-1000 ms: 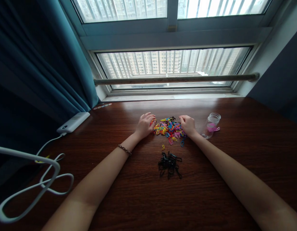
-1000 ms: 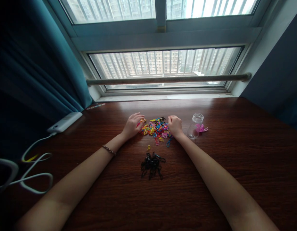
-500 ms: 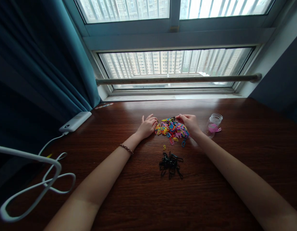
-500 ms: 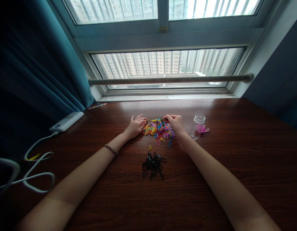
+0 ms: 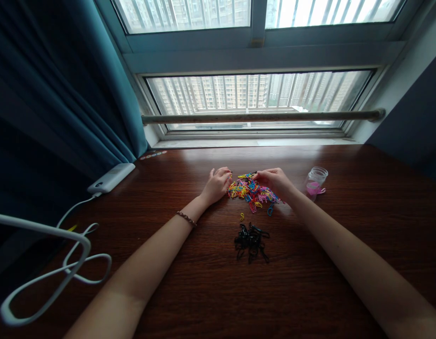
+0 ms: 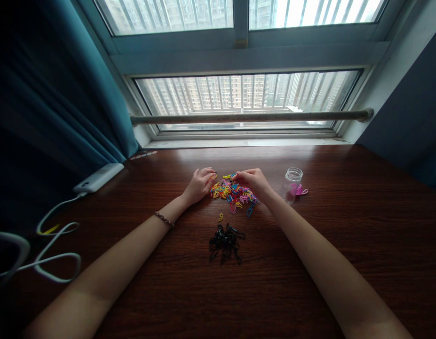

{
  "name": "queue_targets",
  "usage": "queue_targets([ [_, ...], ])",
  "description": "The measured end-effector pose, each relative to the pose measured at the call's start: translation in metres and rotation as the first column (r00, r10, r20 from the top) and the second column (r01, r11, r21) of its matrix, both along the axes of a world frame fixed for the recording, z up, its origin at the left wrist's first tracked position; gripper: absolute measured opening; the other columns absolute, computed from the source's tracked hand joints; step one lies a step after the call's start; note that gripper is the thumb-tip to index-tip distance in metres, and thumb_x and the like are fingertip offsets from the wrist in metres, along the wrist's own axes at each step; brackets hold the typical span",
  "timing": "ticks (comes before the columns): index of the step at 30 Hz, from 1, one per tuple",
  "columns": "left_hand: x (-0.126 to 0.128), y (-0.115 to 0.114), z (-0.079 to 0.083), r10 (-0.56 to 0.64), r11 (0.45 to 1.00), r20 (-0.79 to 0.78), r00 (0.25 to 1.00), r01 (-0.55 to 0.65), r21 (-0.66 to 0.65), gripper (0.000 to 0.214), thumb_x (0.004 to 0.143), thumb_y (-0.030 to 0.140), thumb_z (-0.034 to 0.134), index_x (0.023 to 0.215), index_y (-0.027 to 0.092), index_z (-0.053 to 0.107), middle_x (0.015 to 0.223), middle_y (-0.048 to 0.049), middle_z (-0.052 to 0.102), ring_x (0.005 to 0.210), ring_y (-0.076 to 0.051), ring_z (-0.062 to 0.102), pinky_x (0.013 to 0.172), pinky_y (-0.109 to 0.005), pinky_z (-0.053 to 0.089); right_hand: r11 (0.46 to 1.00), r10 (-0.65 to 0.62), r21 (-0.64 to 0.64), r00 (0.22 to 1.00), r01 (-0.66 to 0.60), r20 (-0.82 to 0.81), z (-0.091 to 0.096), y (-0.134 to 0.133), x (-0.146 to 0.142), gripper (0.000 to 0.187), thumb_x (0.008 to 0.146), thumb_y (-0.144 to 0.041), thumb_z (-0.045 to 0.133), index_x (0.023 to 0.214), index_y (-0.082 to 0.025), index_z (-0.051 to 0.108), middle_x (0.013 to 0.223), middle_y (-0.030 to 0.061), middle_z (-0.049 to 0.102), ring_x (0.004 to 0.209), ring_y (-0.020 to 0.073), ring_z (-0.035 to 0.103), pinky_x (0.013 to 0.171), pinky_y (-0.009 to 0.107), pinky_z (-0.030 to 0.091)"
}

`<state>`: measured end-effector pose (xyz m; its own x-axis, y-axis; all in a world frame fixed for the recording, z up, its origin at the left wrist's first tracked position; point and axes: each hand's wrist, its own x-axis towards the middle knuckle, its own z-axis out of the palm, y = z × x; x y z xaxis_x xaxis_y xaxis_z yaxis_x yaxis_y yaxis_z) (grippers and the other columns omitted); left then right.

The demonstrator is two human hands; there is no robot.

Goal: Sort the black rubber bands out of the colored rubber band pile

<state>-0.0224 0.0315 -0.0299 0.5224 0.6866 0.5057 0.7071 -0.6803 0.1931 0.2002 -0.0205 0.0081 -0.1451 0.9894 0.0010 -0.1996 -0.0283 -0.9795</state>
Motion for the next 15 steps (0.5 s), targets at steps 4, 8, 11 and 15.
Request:
queue_targets([
  [4, -0.003, 0.004, 0.0, -0.037, 0.997, 0.097, 0.995, 0.029, 0.074, 0.02, 0.084, 0.02, 0.043, 0.095, 0.015, 0.06, 0.1, -0.0093, 0.057, 0.097, -0.02, 0.052, 0.088, -0.037, 0.041, 0.742, 0.665, -0.23, 0.732, -0.629, 0.144, 0.02, -0.02, -0.002, 0.029, 0.066, -0.034, 0.066, 0.078, -0.007, 0.07, 0.08, 0.01, 0.069, 0.071, 0.0141, 0.063, 0.07, 0.024, 0.049],
  [8, -0.006, 0.004, 0.001, -0.1, 0.99, 0.132, 0.986, 0.086, 0.111, 0.018, 0.084, 0.017, 0.045, 0.088, 0.016, 0.062, 0.091, -0.0071, 0.059, 0.089, -0.018, 0.053, 0.083, -0.032, 0.045, 0.454, 0.89, -0.376, 0.432, -0.808, 0.147, 0.026, -0.029, -0.004, 0.039, 0.069, -0.035, 0.064, 0.098, -0.009, 0.065, 0.096, 0.0118, 0.066, 0.079, 0.0175, 0.064, 0.069, 0.025, 0.051],
  [11, -0.006, 0.001, 0.003, -0.138, 0.985, 0.133, 0.981, 0.122, 0.122, 0.018, 0.083, 0.016, 0.045, 0.089, 0.017, 0.062, 0.09, -0.0061, 0.06, 0.088, -0.017, 0.053, 0.082, -0.032, 0.045, 0.594, 0.804, -0.32, 0.565, -0.739, 0.188, 0.021, -0.024, -0.001, 0.043, 0.068, -0.033, 0.065, 0.105, -0.012, 0.062, 0.097, 0.0103, 0.066, 0.07, 0.0144, 0.064, 0.058, 0.02, 0.05],
  [15, -0.004, -0.003, 0.003, -0.168, 0.981, 0.133, 0.977, 0.152, 0.125, 0.018, 0.084, 0.017, 0.045, 0.093, 0.018, 0.061, 0.089, -0.0061, 0.062, 0.087, -0.017, 0.054, 0.081, -0.033, 0.046, 0.66, 0.751, -0.27, 0.628, -0.701, 0.204, 0.013, -0.017, 0.001, 0.041, 0.062, -0.027, 0.07, 0.1, -0.012, 0.064, 0.089, 0.0077, 0.068, 0.069, 0.0129, 0.063, 0.058, 0.019, 0.049],
])
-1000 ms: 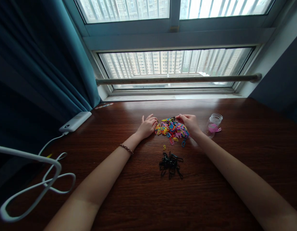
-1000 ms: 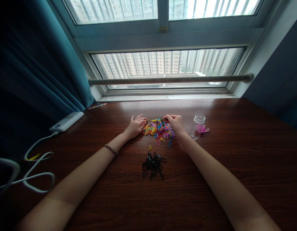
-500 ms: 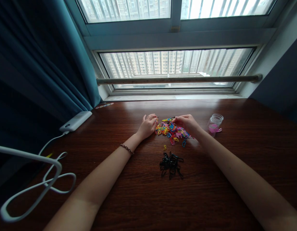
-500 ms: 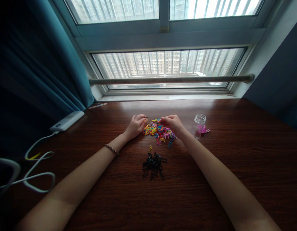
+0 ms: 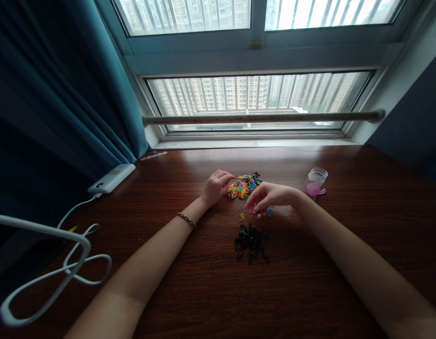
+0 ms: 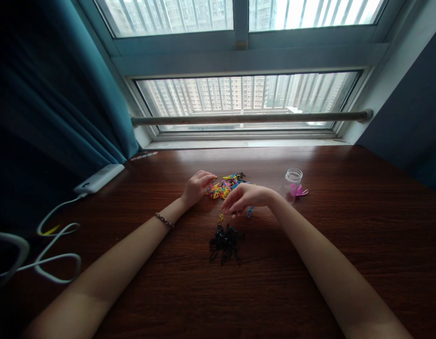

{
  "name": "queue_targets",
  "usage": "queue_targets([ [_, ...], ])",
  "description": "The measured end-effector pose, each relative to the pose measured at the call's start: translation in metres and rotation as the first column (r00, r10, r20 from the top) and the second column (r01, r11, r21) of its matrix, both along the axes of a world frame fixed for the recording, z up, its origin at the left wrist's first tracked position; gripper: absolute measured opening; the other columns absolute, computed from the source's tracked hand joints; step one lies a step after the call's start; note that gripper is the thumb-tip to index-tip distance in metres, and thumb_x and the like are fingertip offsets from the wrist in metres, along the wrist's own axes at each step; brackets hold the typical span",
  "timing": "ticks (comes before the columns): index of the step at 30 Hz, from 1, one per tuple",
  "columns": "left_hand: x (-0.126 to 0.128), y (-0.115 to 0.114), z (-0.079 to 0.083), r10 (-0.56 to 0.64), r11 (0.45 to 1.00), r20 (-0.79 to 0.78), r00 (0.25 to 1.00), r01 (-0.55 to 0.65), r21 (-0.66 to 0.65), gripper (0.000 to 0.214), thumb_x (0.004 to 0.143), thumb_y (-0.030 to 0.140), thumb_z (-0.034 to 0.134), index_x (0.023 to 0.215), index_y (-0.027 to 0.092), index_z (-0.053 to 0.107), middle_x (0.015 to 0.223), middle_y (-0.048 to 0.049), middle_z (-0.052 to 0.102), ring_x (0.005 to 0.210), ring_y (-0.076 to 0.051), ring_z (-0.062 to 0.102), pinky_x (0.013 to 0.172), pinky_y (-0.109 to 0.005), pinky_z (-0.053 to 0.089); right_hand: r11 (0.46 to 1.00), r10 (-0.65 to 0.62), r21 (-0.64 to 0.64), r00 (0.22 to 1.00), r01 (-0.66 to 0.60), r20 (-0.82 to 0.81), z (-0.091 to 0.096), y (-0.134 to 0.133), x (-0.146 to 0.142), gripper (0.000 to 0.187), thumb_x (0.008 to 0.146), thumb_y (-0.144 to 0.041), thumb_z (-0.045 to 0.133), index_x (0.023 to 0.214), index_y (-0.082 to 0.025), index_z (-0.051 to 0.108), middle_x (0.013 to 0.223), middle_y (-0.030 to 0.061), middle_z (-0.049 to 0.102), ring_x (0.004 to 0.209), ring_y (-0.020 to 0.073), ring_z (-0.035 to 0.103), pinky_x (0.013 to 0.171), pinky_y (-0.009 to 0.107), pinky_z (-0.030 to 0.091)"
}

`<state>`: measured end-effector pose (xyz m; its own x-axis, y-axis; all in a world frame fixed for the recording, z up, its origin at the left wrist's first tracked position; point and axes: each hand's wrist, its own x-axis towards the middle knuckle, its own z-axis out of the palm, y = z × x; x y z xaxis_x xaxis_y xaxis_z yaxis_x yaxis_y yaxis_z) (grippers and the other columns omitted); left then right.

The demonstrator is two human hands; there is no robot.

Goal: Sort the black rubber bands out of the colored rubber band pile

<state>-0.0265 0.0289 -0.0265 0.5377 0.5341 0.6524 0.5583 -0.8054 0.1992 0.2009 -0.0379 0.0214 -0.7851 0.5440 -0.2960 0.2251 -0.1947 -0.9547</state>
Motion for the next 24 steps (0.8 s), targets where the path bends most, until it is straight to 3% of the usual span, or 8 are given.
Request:
queue_targets([
  [8, 0.001, -0.002, 0.0, -0.025, 1.0, 0.007, 1.0, 0.025, -0.016, 0.02, 0.086, 0.023, 0.044, 0.095, 0.017, 0.06, 0.089, -0.0063, 0.062, 0.086, -0.017, 0.054, 0.081, -0.033, 0.045, 0.964, 0.236, -0.128, 0.972, -0.232, 0.014, 0.001, -0.009, -0.012, 0.05, 0.055, -0.023, 0.074, 0.104, -0.014, 0.063, 0.099, 0.0096, 0.066, 0.09, 0.0192, 0.062, 0.073, 0.025, 0.049],
  [11, 0.001, -0.002, 0.0, -0.019, 1.0, 0.024, 1.0, 0.02, -0.015, 0.02, 0.087, 0.024, 0.043, 0.095, 0.017, 0.06, 0.086, -0.006, 0.062, 0.084, -0.017, 0.055, 0.079, -0.032, 0.045, 0.99, 0.13, -0.056, 0.991, -0.131, -0.013, 0.002, -0.007, -0.01, 0.047, 0.058, -0.027, 0.072, 0.102, -0.012, 0.063, 0.096, 0.0112, 0.066, 0.084, 0.0197, 0.063, 0.066, 0.025, 0.05],
  [14, 0.002, -0.004, 0.001, -0.004, 1.0, 0.054, 0.999, 0.004, -0.013, 0.02, 0.087, 0.025, 0.043, 0.096, 0.016, 0.058, 0.08, -0.0056, 0.061, 0.078, -0.016, 0.055, 0.075, -0.03, 0.046, 0.966, -0.19, 0.166, 0.98, 0.198, -0.065, -0.006, 0.003, -0.005, 0.034, 0.067, -0.035, 0.065, 0.092, -0.011, 0.065, 0.082, 0.0087, 0.068, 0.07, 0.0165, 0.064, 0.06, 0.025, 0.05],
  [15, 0.004, -0.005, 0.002, -0.005, 1.0, 0.064, 0.998, 0.006, -0.015, 0.02, 0.087, 0.026, 0.043, 0.095, 0.016, 0.058, 0.079, -0.0055, 0.061, 0.076, -0.016, 0.056, 0.074, -0.03, 0.046, 0.896, -0.342, 0.269, 0.936, 0.353, -0.09, -0.01, 0.008, -0.003, 0.031, 0.071, -0.036, 0.061, 0.089, -0.011, 0.065, 0.079, 0.0081, 0.068, 0.067, 0.016, 0.064, 0.06, 0.026, 0.05],
  [17, 0.009, -0.013, 0.004, -0.031, 0.999, 0.079, 0.996, 0.033, -0.017, 0.019, 0.087, 0.025, 0.043, 0.094, 0.015, 0.058, 0.078, -0.006, 0.062, 0.075, -0.015, 0.057, 0.072, -0.029, 0.046, 0.628, -0.616, 0.519, 0.778, 0.58, -0.124, -0.021, 0.018, 0.003, 0.027, 0.078, -0.033, 0.053, 0.086, -0.012, 0.065, 0.079, 0.0083, 0.067, 0.069, 0.0169, 0.063, 0.065, 0.03, 0.05],
  [20, 0.021, -0.032, 0.009, -0.164, 0.986, 0.067, 0.984, 0.164, -0.005, 0.019, 0.086, 0.021, 0.041, 0.094, 0.014, 0.056, 0.084, -0.008, 0.064, 0.078, -0.015, 0.059, 0.072, -0.028, 0.046, 0.244, -0.785, 0.866, 0.613, 0.437, -0.088, -0.038, 0.03, 0.01, 0.023, 0.08, -0.021, 0.047, 0.089, -0.012, 0.066, 0.093, 0.0109, 0.066, 0.089, 0.0202, 0.059, 0.083, 0.034, 0.045],
  [22, 0.031, -0.05, 0.011, -0.298, 0.954, -0.016, 0.954, 0.298, 0.016, 0.021, 0.085, 0.017, 0.038, 0.099, 0.013, 0.054, 0.084, -0.0083, 0.064, 0.077, -0.015, 0.06, 0.069, -0.026, 0.046, 0.157, -0.791, 0.955, 0.611, 0.252, -0.031, -0.049, 0.036, 0.014, 0.026, 0.081, -0.018, 0.043, 0.094, -0.013, 0.066, 0.105, 0.0112, 0.063, 0.102, 0.0205, 0.054, 0.094, 0.034, 0.038],
  [24, 0.039, -0.066, 0.013, -0.424, 0.9, -0.172, 0.889, 0.435, 0.032, 0.024, 0.083, 0.015, 0.037, 0.101, 0.012, 0.052, 0.079, -0.0069, 0.064, 0.071, -0.015, 0.061, 0.064, -0.025, 0.047, 0.153, -0.774, 0.979, 0.632, 0.132, 0.036, -0.058, 0.041, 0.017, 0.029, 0.083, -0.018, 0.04, 0.099, -0.013, 0.064, 0.112, 0.0113, 0.059, 0.109, 0.0202, 0.049, 0.099, 0.035, 0.033],
])
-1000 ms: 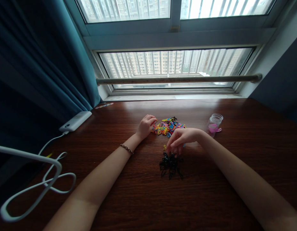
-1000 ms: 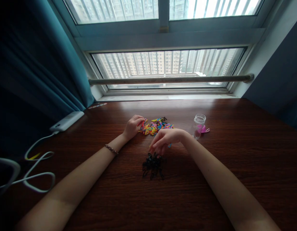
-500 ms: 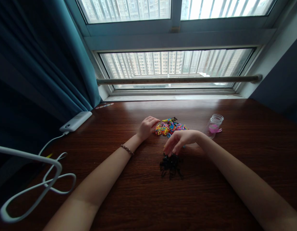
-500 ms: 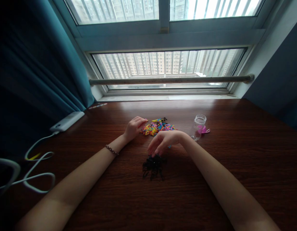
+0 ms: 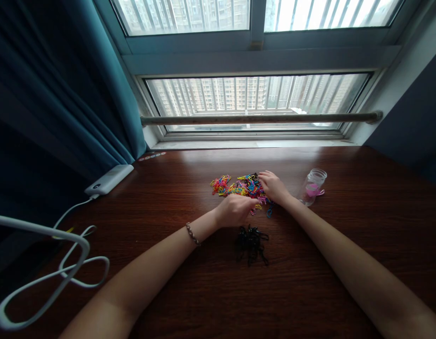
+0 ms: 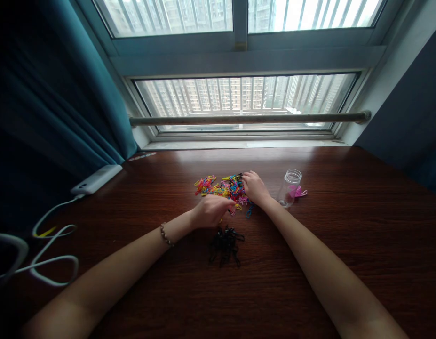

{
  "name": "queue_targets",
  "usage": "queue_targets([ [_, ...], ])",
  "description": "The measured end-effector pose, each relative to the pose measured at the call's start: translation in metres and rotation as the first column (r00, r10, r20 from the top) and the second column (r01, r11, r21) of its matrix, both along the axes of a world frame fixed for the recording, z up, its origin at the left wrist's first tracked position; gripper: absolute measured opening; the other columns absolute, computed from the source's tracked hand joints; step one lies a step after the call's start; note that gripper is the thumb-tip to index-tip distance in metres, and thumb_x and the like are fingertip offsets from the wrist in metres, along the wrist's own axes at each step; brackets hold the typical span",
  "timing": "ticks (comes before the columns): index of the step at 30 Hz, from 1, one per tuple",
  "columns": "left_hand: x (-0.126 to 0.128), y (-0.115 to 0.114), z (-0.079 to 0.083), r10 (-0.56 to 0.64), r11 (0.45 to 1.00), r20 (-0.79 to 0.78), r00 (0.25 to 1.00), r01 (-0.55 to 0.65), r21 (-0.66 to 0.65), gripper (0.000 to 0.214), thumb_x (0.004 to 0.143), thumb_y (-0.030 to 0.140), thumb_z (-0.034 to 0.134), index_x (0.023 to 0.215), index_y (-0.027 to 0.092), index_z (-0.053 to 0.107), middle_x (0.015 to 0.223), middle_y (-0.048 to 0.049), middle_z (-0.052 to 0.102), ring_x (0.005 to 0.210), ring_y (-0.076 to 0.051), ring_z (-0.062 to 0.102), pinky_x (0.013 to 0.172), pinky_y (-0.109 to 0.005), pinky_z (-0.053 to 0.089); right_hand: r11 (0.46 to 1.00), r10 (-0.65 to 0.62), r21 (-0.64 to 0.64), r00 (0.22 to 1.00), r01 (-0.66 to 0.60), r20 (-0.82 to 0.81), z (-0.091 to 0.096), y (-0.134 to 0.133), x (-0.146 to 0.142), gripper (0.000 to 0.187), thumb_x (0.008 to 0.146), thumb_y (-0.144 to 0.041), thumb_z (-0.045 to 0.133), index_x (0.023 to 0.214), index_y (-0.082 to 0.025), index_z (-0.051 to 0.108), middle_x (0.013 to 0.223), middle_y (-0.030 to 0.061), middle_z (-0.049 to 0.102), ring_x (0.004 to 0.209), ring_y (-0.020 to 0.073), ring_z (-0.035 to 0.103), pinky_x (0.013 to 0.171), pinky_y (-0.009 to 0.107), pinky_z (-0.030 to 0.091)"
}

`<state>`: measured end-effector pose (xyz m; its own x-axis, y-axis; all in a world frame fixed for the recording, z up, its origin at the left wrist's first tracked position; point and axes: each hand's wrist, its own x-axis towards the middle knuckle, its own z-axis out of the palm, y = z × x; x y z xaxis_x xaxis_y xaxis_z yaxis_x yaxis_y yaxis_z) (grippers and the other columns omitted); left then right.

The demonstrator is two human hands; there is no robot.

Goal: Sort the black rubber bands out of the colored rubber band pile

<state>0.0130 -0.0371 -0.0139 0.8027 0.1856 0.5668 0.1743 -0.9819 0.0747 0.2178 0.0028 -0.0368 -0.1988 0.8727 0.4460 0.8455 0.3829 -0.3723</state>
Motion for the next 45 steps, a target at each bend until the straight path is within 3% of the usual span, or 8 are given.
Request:
queue_targets([
  [13, 0.007, -0.016, 0.001, -0.217, 0.972, -0.119, 0.969, 0.225, 0.065, 0.028, 0.08, 0.019, 0.041, 0.105, 0.012, 0.049, 0.063, -0.0031, 0.061, 0.053, -0.014, 0.056, 0.048, -0.026, 0.042, 1.0, -0.007, -0.02, 1.0, 0.008, 0.03, -0.014, 0.007, 0.003, 0.033, 0.086, -0.029, 0.04, 0.099, -0.011, 0.064, 0.111, 0.0138, 0.059, 0.107, 0.0228, 0.049, 0.096, 0.034, 0.034],
  [19, -0.015, 0.021, 0.004, 0.232, 0.965, 0.186, 0.955, -0.201, -0.168, 0.019, 0.085, 0.022, 0.04, 0.09, 0.015, 0.057, 0.081, -0.0076, 0.064, 0.076, -0.016, 0.059, 0.071, -0.029, 0.045, 0.992, -0.121, -0.007, 0.902, 0.13, -0.414, 0.007, -0.002, -0.001, 0.036, 0.085, -0.036, 0.04, 0.079, -0.015, 0.069, 0.089, 0.0106, 0.067, 0.088, 0.0212, 0.06, 0.082, 0.032, 0.044],
  [23, -0.026, 0.05, -0.002, 0.417, 0.885, 0.084, 0.905, -0.384, -0.263, 0.025, 0.086, 0.029, 0.04, 0.083, 0.018, 0.062, 0.089, -0.0063, 0.064, 0.092, -0.018, 0.054, 0.086, -0.035, 0.039, 0.957, -0.132, -0.254, 0.569, -0.14, -0.812, 0.018, -0.007, -0.004, 0.043, 0.077, -0.051, 0.049, 0.064, -0.014, 0.067, 0.066, 0.0092, 0.067, 0.063, 0.0187, 0.063, 0.066, 0.032, 0.05],
  [29, -0.025, 0.059, -0.013, 0.492, 0.812, -0.111, 0.864, -0.501, -0.301, 0.029, 0.088, 0.035, 0.036, 0.093, 0.026, 0.064, 0.101, -0.0002, 0.063, 0.111, -0.021, 0.042, 0.1, -0.049, 0.017, 0.657, -0.069, -0.389, 0.463, -0.645, -0.884, 0.033, -0.023, -0.012, 0.043, 0.068, -0.048, 0.062, 0.053, -0.008, 0.063, 0.056, 0.0086, 0.064, 0.049, 0.0137, 0.059, 0.053, 0.026, 0.049],
  [35, -0.024, 0.056, -0.014, 0.489, 0.807, -0.176, 0.854, -0.52, -0.279, 0.031, 0.089, 0.039, 0.034, 0.099, 0.029, 0.062, 0.105, -0.0013, 0.06, 0.112, -0.022, 0.037, 0.099, -0.054, 0.011, 0.066, 0.131, -0.617, 0.62, -0.784, -0.773, 0.05, -0.04, -0.017, 0.044, 0.07, -0.047, 0.061, 0.08, -0.005, 0.068, 0.074, 0.0127, 0.068, 0.063, 0.017, 0.064, 0.058, 0.025, 0.049],
  [37, -0.024, 0.056, -0.014, 0.485, 0.811, -0.175, 0.857, -0.516, -0.276, 0.032, 0.089, 0.038, 0.034, 0.1, 0.029, 0.062, 0.106, -0.0014, 0.059, 0.111, -0.022, 0.037, 0.099, -0.054, 0.011, 0.165, 0.155, -0.608, 0.629, -0.777, -0.762, 0.049, -0.038, -0.017, 0.048, 0.071, -0.05, 0.058, 0.084, -0.005, 0.067, 0.073, 0.0125, 0.068, 0.063, 0.0176, 0.064, 0.058, 0.025, 0.049],
  [42, -0.024, 0.057, -0.015, 0.473, 0.825, -0.143, 0.869, -0.494, -0.275, 0.03, 0.089, 0.035, 0.036, 0.097, 0.026, 0.063, 0.102, -0.0022, 0.058, 0.109, -0.021, 0.041, 0.1, -0.053, 0.013, 0.935, 0.047, -0.261, 0.811, -0.241, -0.584, 0.028, -0.017, -0.01, 0.043, 0.081, -0.048, 0.044, 0.078, -0.011, 0.067, 0.072, 0.01, 0.067, 0.067, 0.0191, 0.063, 0.066, 0.031, 0.048],
  [45, -0.024, 0.059, -0.015, 0.479, 0.83, -0.059, 0.876, -0.474, -0.295, 0.029, 0.088, 0.031, 0.038, 0.093, 0.023, 0.065, 0.1, -0.004, 0.058, 0.103, -0.019, 0.046, 0.1, -0.048, 0.023, 1.0, 0.009, -0.026, 0.954, -0.018, -0.299, 0.01, -0.004, -0.003, 0.032, 0.084, -0.033, 0.042, 0.083, -0.015, 0.068, 0.095, 0.011, 0.066, 0.09, 0.0213, 0.059, 0.084, 0.034, 0.044],
])
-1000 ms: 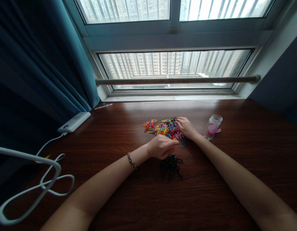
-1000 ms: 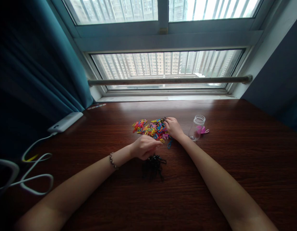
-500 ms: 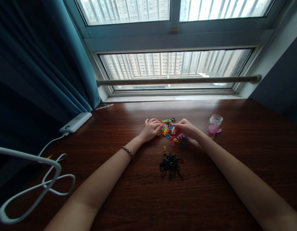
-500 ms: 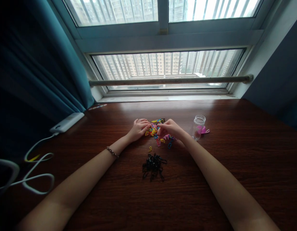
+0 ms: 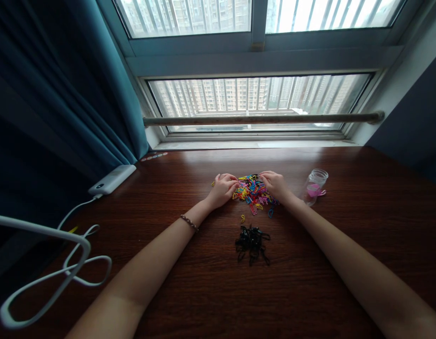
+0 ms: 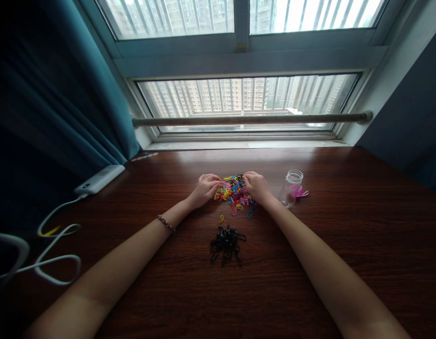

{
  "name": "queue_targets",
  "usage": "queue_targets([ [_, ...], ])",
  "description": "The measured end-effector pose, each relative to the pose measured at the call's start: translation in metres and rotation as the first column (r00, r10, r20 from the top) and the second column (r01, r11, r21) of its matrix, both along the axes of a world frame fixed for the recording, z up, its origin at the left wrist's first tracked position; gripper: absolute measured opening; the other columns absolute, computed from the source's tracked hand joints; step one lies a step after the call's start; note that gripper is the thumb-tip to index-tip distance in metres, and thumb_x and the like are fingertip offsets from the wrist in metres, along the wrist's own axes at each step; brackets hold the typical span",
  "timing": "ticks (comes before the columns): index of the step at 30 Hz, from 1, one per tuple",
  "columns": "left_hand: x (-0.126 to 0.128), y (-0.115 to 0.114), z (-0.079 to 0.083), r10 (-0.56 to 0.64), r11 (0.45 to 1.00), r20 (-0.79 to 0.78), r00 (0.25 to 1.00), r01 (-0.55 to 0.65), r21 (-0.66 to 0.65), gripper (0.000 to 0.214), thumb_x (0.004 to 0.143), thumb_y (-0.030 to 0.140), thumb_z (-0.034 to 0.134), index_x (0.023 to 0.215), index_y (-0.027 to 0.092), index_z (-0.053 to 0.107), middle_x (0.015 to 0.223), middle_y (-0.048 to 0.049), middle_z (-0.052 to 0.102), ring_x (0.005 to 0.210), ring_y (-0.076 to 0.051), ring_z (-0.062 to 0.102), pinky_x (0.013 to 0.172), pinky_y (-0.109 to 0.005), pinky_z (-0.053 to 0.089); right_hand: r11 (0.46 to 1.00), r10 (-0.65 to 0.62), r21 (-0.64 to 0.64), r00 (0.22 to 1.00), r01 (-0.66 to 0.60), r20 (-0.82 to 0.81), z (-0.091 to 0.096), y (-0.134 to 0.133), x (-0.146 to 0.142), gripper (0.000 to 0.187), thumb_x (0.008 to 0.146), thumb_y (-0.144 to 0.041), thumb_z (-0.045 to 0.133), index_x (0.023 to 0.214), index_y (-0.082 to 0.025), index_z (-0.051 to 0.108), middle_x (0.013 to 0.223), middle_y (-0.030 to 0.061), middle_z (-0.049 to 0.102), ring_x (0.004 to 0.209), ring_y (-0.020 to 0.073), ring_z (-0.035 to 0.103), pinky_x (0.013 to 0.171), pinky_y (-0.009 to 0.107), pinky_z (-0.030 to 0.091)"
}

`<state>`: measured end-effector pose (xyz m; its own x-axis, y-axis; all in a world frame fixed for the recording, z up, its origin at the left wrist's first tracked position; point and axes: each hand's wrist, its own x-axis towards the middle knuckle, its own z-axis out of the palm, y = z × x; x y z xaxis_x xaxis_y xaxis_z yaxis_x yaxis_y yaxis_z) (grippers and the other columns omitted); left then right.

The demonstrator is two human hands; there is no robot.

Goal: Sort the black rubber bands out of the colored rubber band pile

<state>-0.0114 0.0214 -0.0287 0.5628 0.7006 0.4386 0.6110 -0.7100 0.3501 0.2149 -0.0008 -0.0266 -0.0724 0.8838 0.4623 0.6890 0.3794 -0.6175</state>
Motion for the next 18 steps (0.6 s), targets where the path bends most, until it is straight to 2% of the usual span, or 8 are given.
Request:
queue_targets([
  [3, 0.0, 0.001, 0.002, -0.026, 1.0, 0.168, 0.985, 0.027, -0.003, 0.025, 0.085, 0.027, 0.042, 0.092, 0.018, 0.065, 0.098, -0.0071, 0.059, 0.096, -0.018, 0.052, 0.092, -0.037, 0.038, 0.998, 0.058, 0.017, 0.977, -0.063, 0.206, -0.014, 0.008, 0.004, 0.032, 0.086, -0.028, 0.038, 0.092, -0.016, 0.067, 0.108, 0.0101, 0.062, 0.105, 0.0197, 0.053, 0.096, 0.035, 0.036],
  [6, 0.002, -0.002, 0.005, -0.07, 0.994, 0.326, 0.943, 0.095, -0.061, 0.018, 0.081, 0.024, 0.05, 0.088, 0.016, 0.065, 0.093, -0.0073, 0.06, 0.088, -0.016, 0.056, 0.083, -0.03, 0.045, 0.989, 0.142, -0.017, 0.932, -0.144, 0.333, -0.02, 0.012, 0.004, 0.035, 0.089, -0.027, 0.032, 0.097, -0.016, 0.065, 0.111, 0.0089, 0.06, 0.11, 0.0174, 0.049, 0.104, 0.037, 0.026],
  [9, 0.006, -0.007, 0.01, -0.068, 0.965, 0.44, 0.895, 0.171, -0.199, 0.015, 0.076, 0.026, 0.057, 0.079, 0.015, 0.066, 0.084, -0.006, 0.064, 0.08, -0.016, 0.059, 0.076, -0.029, 0.048, 0.988, 0.149, -0.021, 0.921, -0.151, 0.36, -0.019, 0.011, 0.004, 0.036, 0.09, -0.027, 0.031, 0.097, -0.016, 0.064, 0.11, 0.0085, 0.061, 0.108, 0.0175, 0.05, 0.103, 0.036, 0.027],
  [11, 0.009, -0.011, 0.015, -0.044, 0.917, 0.517, 0.855, 0.24, -0.318, 0.015, 0.073, 0.027, 0.061, 0.077, 0.013, 0.066, 0.079, -0.0057, 0.066, 0.077, -0.016, 0.061, 0.073, -0.029, 0.049, 0.993, 0.117, -0.006, 0.934, -0.122, 0.337, -0.016, 0.009, 0.003, 0.034, 0.089, -0.028, 0.033, 0.095, -0.016, 0.065, 0.108, 0.0084, 0.061, 0.106, 0.0182, 0.05, 0.099, 0.034, 0.031],
  [13, 0.011, -0.016, 0.021, -0.022, 0.836, 0.563, 0.826, 0.324, -0.443, 0.018, 0.068, 0.027, 0.066, 0.077, 0.012, 0.066, 0.077, -0.0054, 0.067, 0.073, -0.016, 0.061, 0.07, -0.029, 0.05, 0.998, 0.062, 0.001, 0.956, -0.065, 0.288, -0.012, 0.006, 0.002, 0.034, 0.088, -0.028, 0.034, 0.091, -0.015, 0.065, 0.105, 0.0089, 0.062, 0.101, 0.018, 0.052, 0.093, 0.029, 0.036],
  [14, 0.012, -0.018, 0.024, -0.026, 0.779, 0.565, 0.824, 0.371, -0.506, 0.02, 0.066, 0.027, 0.068, 0.078, 0.011, 0.066, 0.076, -0.0052, 0.067, 0.07, -0.015, 0.061, 0.067, -0.028, 0.05, 1.0, 0.025, 0.005, 0.965, -0.027, 0.26, -0.01, 0.004, 0.002, 0.034, 0.088, -0.028, 0.034, 0.09, -0.015, 0.066, 0.103, 0.0094, 0.062, 0.098, 0.0178, 0.054, 0.091, 0.028, 0.038],
  [18, 0.013, -0.028, 0.035, -0.143, 0.501, 0.481, 0.865, 0.483, -0.718, 0.027, 0.063, 0.026, 0.071, 0.083, 0.01, 0.065, 0.071, -0.0047, 0.066, 0.055, -0.01, 0.057, 0.053, -0.022, 0.047, 0.993, -0.115, 0.06, 0.974, 0.105, 0.193, -0.002, -0.001, 0.002, 0.036, 0.088, -0.026, 0.033, 0.082, -0.012, 0.067, 0.095, 0.0114, 0.063, 0.088, 0.0185, 0.058, 0.084, 0.026, 0.04],
])
